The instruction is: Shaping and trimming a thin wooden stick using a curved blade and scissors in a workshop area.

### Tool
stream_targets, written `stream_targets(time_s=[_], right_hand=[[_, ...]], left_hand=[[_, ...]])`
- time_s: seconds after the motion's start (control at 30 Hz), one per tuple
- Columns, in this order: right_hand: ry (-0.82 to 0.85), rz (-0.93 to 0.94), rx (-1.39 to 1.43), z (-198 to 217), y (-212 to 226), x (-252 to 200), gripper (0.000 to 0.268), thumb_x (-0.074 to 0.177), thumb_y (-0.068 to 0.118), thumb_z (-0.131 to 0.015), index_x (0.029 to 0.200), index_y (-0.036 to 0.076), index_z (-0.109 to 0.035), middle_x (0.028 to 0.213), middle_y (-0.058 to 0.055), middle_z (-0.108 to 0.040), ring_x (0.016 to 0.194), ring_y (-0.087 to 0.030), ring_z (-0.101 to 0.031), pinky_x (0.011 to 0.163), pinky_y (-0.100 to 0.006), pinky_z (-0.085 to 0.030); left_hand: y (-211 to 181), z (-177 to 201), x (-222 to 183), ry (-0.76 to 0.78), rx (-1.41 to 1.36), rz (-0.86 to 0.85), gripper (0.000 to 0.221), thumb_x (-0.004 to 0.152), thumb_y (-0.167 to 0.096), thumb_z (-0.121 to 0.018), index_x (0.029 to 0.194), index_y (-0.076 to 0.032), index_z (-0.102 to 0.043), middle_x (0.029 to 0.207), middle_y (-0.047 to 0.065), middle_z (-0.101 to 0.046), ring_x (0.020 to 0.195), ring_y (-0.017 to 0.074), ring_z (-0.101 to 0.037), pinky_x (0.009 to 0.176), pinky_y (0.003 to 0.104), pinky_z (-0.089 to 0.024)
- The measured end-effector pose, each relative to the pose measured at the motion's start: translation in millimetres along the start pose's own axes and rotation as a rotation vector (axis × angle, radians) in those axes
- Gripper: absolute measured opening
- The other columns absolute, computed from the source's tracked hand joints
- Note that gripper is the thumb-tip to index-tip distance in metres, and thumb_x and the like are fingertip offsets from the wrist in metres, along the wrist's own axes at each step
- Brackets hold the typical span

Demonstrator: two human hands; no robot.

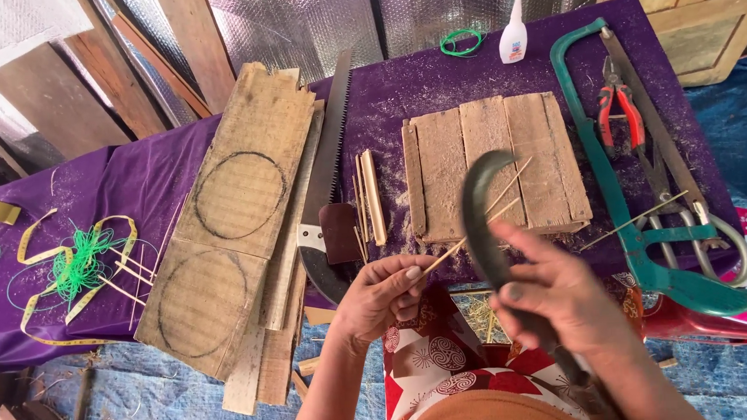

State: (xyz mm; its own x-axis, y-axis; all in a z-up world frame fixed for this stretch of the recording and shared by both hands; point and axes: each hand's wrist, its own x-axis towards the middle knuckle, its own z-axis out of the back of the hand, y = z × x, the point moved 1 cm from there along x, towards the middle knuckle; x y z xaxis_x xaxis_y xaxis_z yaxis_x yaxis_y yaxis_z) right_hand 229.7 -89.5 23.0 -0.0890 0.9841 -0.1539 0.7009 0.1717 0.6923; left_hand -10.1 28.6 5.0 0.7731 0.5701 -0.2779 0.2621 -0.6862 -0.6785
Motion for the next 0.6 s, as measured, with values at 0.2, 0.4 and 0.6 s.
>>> stream_targets(time_s=[0.2,0.4,0.6], right_hand=[[0.018,-0.079,0.002,-18,-29,9,0.073,0.077,-0.008,-0.074,0.146,0.004,-0.053,0.076,-0.023,-0.071,0.047,-0.025,-0.067,0.030,-0.027,-0.046],[-0.102,0.107,0.002,28,7,5,0.066,0.081,-0.001,-0.070,0.145,0.011,-0.059,0.076,-0.015,-0.075,0.045,-0.015,-0.063,0.030,-0.024,-0.048],[-0.079,0.194,0.032,39,15,-1,0.058,0.083,0.005,-0.071,0.138,0.022,-0.065,0.076,-0.013,-0.076,0.046,-0.014,-0.063,0.025,-0.025,-0.044]], left_hand=[[-3,-12,-1,0.028,0.130,-0.070,0.015,0.098,-0.009,-0.069,0.106,0.003,-0.073,0.072,0.005,-0.060,0.058,0.0078,-0.050,0.048,0.021,-0.041],[-22,20,-25,0.094,0.217,-0.081,0.021,0.099,-0.007,-0.068,0.116,0.001,-0.077,0.062,0.000,-0.057,0.046,0.0075,-0.040,0.041,0.022,-0.036],[-19,12,-3,-0.201,-0.196,-0.200,0.037,0.102,-0.004,-0.052,0.137,0.004,-0.059,0.072,0.002,-0.059,0.060,0.0095,-0.053,0.052,0.020,-0.045]])
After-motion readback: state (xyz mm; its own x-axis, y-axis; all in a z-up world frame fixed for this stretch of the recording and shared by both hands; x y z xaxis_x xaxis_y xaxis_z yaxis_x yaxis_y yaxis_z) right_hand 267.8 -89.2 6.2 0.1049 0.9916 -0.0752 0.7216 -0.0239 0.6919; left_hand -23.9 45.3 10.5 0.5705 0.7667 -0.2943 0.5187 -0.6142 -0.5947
